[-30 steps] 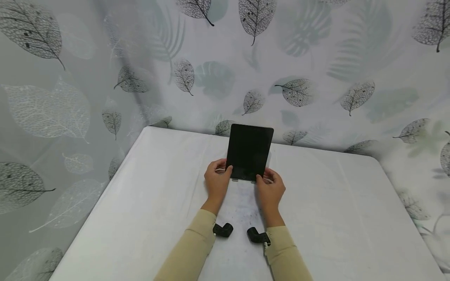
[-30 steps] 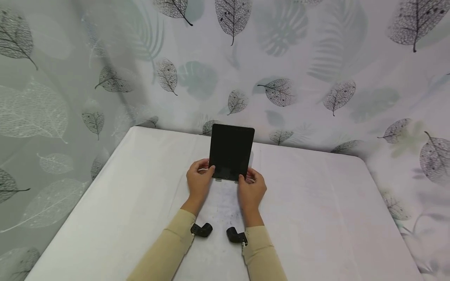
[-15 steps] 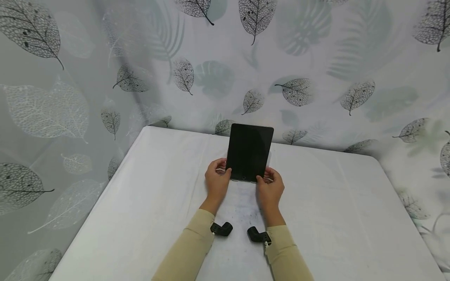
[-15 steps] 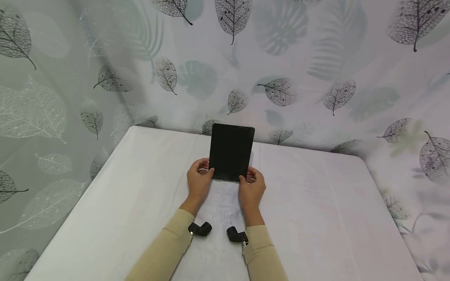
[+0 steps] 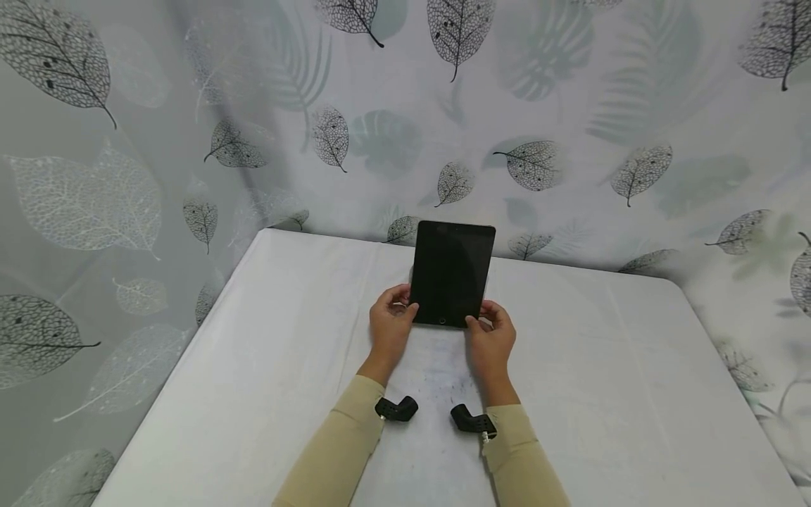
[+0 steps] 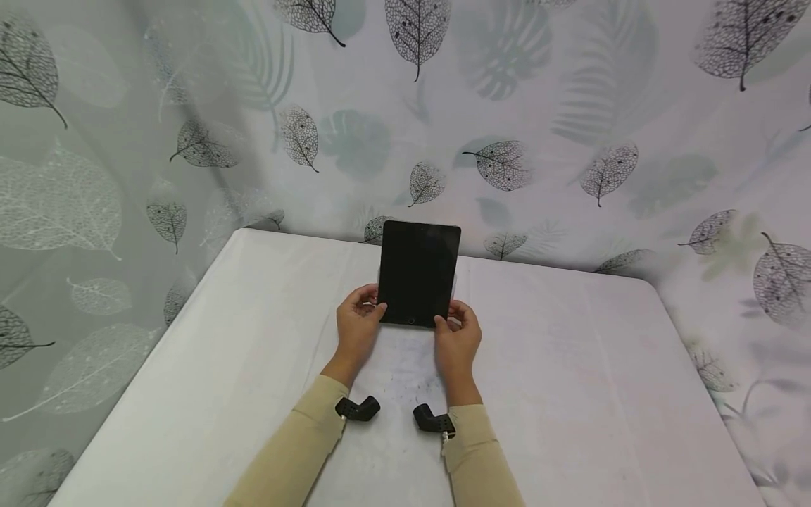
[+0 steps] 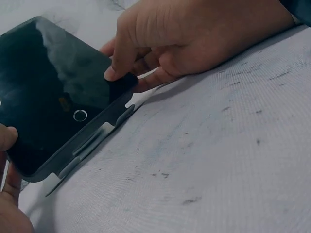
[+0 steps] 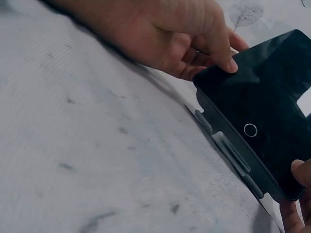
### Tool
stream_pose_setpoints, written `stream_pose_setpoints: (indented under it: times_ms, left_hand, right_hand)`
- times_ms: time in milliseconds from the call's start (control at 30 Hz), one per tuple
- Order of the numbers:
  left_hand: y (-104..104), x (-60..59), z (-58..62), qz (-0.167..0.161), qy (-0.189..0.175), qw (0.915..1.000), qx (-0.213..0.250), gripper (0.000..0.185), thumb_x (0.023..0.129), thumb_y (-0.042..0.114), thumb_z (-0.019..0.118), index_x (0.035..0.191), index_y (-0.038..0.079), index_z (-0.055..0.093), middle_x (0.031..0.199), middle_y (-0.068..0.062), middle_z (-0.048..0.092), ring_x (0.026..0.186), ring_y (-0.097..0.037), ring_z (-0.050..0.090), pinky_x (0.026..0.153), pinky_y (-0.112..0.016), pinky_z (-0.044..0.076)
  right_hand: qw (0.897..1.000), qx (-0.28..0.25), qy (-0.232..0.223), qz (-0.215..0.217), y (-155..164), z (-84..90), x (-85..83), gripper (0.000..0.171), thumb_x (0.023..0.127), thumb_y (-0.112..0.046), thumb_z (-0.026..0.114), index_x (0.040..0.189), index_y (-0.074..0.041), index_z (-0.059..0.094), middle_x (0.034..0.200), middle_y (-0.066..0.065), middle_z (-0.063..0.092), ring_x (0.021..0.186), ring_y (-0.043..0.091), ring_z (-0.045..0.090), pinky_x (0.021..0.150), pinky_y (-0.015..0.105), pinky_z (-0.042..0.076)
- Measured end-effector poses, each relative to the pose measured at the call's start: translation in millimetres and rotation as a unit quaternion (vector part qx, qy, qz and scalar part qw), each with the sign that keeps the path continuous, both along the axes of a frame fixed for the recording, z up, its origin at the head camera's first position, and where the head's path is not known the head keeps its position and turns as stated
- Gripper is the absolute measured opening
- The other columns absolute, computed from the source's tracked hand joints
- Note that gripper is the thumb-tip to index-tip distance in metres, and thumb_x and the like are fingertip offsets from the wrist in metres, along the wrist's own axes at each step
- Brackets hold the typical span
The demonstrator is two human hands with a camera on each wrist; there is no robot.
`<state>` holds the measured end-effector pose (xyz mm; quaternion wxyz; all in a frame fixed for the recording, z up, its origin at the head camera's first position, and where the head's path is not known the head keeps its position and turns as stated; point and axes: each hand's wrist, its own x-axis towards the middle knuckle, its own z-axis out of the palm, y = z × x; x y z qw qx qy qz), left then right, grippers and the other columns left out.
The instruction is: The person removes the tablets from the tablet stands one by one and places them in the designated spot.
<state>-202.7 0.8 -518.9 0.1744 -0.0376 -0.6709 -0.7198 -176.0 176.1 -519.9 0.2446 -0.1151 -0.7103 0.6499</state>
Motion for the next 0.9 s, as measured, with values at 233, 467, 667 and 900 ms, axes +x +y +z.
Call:
stream_pose_setpoints:
  times_ms: [233, 467, 667, 900]
  left_hand:
    - [-2, 1.2, 2.2, -0.045, 0.034, 0.9983, 0.014, 0.037, 0.087, -0.013, 0.07, 0.123, -0.005, 0.07, 0.108, -0.027, 0.066, 0.098, -0.03, 0.061, 0.086, -0.022, 0.054]
    - [-1, 5.4, 1.0, -0.084, 0.037, 0.9958, -0.004, 0.039, 0.093, -0.011, 0.065, 0.131, -0.005, 0.065, 0.12, -0.027, 0.066, 0.107, -0.034, 0.061, 0.092, -0.016, 0.051]
    - [1, 6.3, -4.0, -0.139, 0.058, 0.9886, 0.003, 0.046, 0.093, -0.01, 0.065, 0.138, -0.001, 0.062, 0.125, -0.024, 0.065, 0.11, -0.018, 0.061, 0.093, -0.014, 0.052]
    - [3, 9.7, -2.6, -0.195, 0.062, 0.9758, -0.078, 0.062, 0.092, -0.007, 0.069, 0.149, 0.009, 0.052, 0.137, -0.017, 0.064, 0.116, -0.025, 0.065, 0.096, -0.033, 0.057]
  right_hand:
    - [0.999, -0.039, -0.002, 0.027, 9, 0.2, -1.4, 0.036, 0.085, 0.017, 0.069, 0.119, 0.011, 0.059, 0.107, 0.016, 0.064, 0.093, 0.007, 0.062, 0.079, 0.01, 0.053]
    - [0.997, -0.063, 0.01, 0.045, 19, 2.3, 1.7, 0.04, 0.086, 0.018, 0.068, 0.123, 0.008, 0.06, 0.099, -0.003, 0.068, 0.081, 0.003, 0.069, 0.075, 0.012, 0.057]
    - [0.993, -0.095, 0.039, 0.062, 32, 2.1, 3.6, 0.053, 0.085, 0.023, 0.062, 0.136, 0.008, 0.059, 0.1, -0.006, 0.067, 0.085, 0.002, 0.069, 0.075, 0.013, 0.058]
    - [0.983, -0.166, 0.052, 0.066, 47, 3.0, 4.7, 0.056, 0.085, 0.024, 0.063, 0.138, 0.007, 0.059, 0.098, -0.006, 0.071, 0.094, 0.006, 0.066, 0.076, 0.015, 0.058]
